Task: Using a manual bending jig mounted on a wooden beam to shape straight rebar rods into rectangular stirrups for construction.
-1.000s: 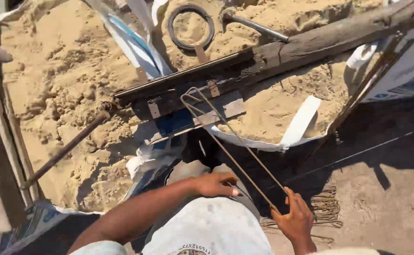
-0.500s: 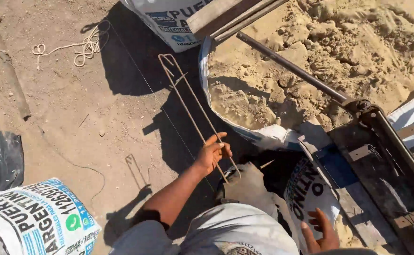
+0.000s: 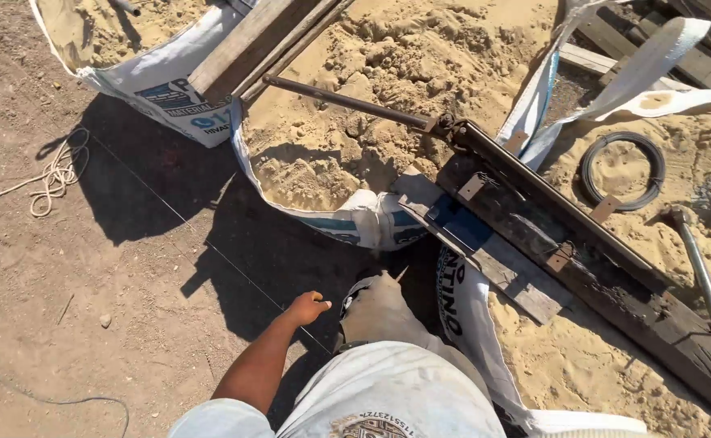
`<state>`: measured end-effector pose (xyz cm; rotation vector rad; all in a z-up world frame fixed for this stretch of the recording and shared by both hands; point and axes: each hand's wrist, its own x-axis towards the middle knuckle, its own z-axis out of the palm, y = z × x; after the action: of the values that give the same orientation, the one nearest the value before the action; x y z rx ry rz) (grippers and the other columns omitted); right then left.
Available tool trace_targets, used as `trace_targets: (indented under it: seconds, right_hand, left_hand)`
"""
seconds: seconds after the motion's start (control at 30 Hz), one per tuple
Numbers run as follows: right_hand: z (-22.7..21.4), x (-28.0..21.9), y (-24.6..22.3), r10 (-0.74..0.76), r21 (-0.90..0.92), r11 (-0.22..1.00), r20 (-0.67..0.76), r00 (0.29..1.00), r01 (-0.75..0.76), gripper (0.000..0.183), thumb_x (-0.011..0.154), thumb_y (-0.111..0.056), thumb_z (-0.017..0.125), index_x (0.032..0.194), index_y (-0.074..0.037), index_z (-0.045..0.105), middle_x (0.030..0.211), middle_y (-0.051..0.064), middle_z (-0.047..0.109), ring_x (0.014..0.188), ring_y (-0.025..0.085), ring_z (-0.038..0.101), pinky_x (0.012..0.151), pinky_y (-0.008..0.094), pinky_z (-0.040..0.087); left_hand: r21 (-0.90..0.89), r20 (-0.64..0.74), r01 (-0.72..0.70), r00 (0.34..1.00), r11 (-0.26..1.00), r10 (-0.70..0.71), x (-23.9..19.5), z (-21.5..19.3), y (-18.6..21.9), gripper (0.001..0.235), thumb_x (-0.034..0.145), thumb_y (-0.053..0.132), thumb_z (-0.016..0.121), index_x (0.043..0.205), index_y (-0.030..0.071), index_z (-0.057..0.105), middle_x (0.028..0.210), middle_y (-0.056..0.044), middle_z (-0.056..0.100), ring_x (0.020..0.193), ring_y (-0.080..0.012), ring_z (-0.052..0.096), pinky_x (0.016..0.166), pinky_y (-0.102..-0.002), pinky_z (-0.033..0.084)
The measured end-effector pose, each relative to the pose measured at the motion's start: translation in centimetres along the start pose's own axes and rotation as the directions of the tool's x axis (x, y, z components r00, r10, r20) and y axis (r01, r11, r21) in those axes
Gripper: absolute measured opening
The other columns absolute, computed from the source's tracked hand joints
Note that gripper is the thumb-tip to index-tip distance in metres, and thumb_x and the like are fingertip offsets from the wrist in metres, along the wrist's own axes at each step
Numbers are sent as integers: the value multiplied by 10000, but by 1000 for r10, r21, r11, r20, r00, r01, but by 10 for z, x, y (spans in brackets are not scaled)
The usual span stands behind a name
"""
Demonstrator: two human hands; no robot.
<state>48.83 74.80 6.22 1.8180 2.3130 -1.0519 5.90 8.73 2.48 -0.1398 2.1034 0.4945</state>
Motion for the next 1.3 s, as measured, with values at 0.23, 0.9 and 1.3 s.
trace_targets:
  seconds: [0.23, 0.9, 1.3]
  right_hand:
    - [-70, -145, 222, 696, 248, 701, -444, 565, -669, 758, 941, -510, 660, 1449, 39, 536, 1403, 243, 586, 1292, 437, 541, 1097, 510, 383]
    - [-64, -96, 169, 595, 535, 777, -451, 665, -332, 331, 1100, -379, 472, 1252, -119, 610, 1031, 49, 744, 916, 254, 651, 780, 464, 471]
    - [-241, -181, -142, -292, -25, 943, -537, 792, 331, 369, 1102, -344, 518, 1209, -41, 699, 845, 73, 673, 722, 208, 645, 657, 367, 493]
  left_hand:
    - [183, 147, -12, 989, 983, -15, -88, 4, 174, 614, 953, 449, 634, 1476, 128, 597, 1499, -112, 568, 1320, -345, 580, 1157, -509, 440]
    - [355, 376, -499, 850, 791, 368, -174, 101, 427, 469, 989, 318, 614, 1435, 173, 617, 1438, -59, 669, 1332, -262, 634, 1111, -447, 521]
    - [-370, 178, -754, 516, 543, 838, -227, 68, 482, 461, 959, 302, 602, 1351, 60, 621, 1238, -115, 761, 1171, -230, 717, 996, -373, 587]
